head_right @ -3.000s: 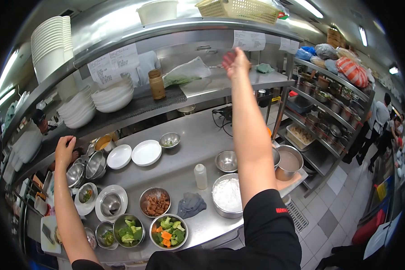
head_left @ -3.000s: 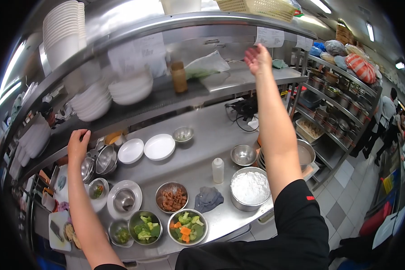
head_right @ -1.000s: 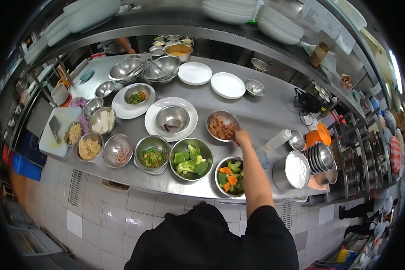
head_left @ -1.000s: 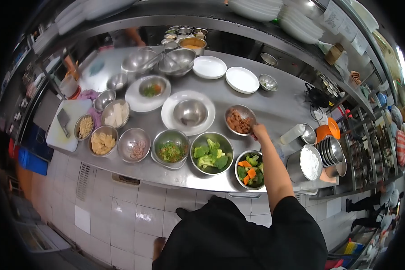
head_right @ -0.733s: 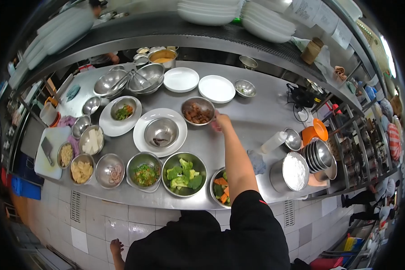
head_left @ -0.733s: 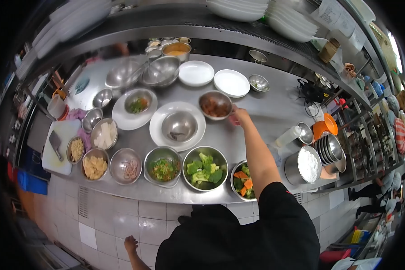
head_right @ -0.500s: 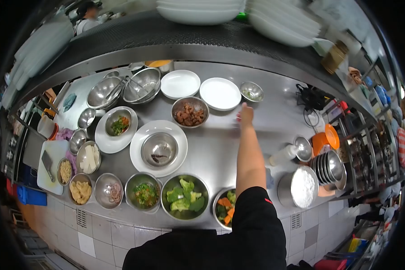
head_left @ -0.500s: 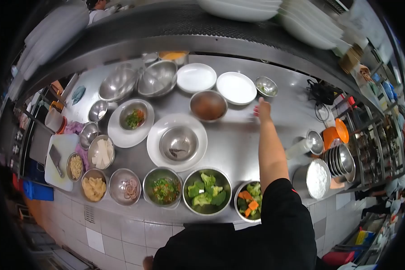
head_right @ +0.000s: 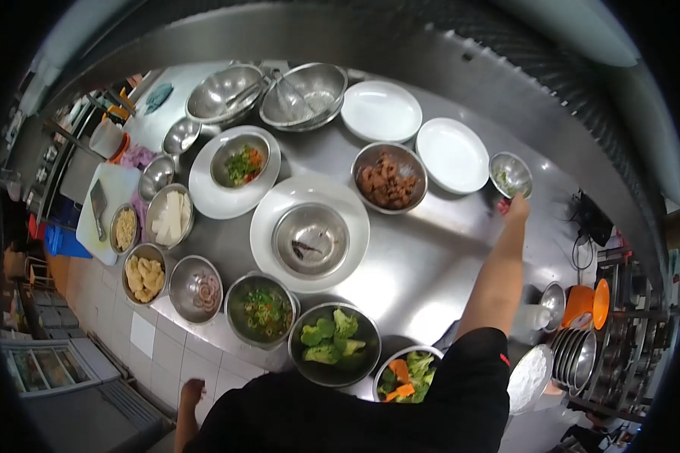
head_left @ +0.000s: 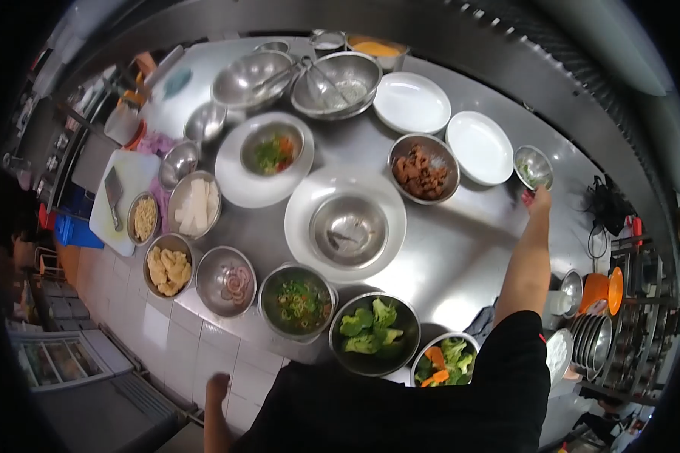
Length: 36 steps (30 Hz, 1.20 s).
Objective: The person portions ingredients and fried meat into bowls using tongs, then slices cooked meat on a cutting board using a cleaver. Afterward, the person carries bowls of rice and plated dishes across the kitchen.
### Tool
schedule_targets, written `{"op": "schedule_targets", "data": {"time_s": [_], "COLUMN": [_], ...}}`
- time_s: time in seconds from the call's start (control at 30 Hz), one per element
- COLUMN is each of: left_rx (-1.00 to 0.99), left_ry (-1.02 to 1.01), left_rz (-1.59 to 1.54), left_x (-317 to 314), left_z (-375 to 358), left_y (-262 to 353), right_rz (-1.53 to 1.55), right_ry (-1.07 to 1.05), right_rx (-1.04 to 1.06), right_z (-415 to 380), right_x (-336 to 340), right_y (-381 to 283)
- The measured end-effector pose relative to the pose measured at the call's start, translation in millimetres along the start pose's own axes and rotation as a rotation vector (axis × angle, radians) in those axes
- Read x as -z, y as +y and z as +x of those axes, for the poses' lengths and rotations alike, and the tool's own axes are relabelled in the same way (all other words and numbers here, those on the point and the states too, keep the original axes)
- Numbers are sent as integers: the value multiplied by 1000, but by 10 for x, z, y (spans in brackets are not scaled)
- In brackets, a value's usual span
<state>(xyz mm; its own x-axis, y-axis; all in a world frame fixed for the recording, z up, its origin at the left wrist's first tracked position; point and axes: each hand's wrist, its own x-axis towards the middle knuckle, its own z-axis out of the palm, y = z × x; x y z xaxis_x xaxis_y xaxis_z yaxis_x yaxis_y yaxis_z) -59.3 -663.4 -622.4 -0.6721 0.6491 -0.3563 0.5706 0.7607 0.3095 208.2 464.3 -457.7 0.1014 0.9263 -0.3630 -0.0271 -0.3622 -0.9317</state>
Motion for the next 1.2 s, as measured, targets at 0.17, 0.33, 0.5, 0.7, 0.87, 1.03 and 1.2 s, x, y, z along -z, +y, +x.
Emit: {"op": "schedule_targets", "data": {"time_s": [0.17, 0.33, 0.5, 0.7, 0.87, 1.03, 1.2], "left_rx": [527, 280, 88, 540, 378, 641, 998], "left_ry": [-15, -162, -401, -334, -290, -199, -237], "left_rz": [-676, -582, -198, -484, -458, -694, -784], "left_x": [350, -122, -483, -46, -280, -622, -671], "left_z": [543, 688, 331, 210, -74, -567, -903], "left_y": [731, 515, 102, 486, 285, 563, 705], "right_rz": [-222, -676, -1244, -1191, -1291, -1317, -1312], "right_ry": [-197, -538, -348, -383, -194, -113, -221], "right_rx": [135, 52, 722, 712, 846, 751, 726], "right_z": [-858, -1718, -1756, -1941, -1733, -1451, -1485], "right_x": [609, 1179, 763, -584, -1071, -1466, -2256], "right_y": [-111, 29, 252, 395, 589, 359, 42]}}
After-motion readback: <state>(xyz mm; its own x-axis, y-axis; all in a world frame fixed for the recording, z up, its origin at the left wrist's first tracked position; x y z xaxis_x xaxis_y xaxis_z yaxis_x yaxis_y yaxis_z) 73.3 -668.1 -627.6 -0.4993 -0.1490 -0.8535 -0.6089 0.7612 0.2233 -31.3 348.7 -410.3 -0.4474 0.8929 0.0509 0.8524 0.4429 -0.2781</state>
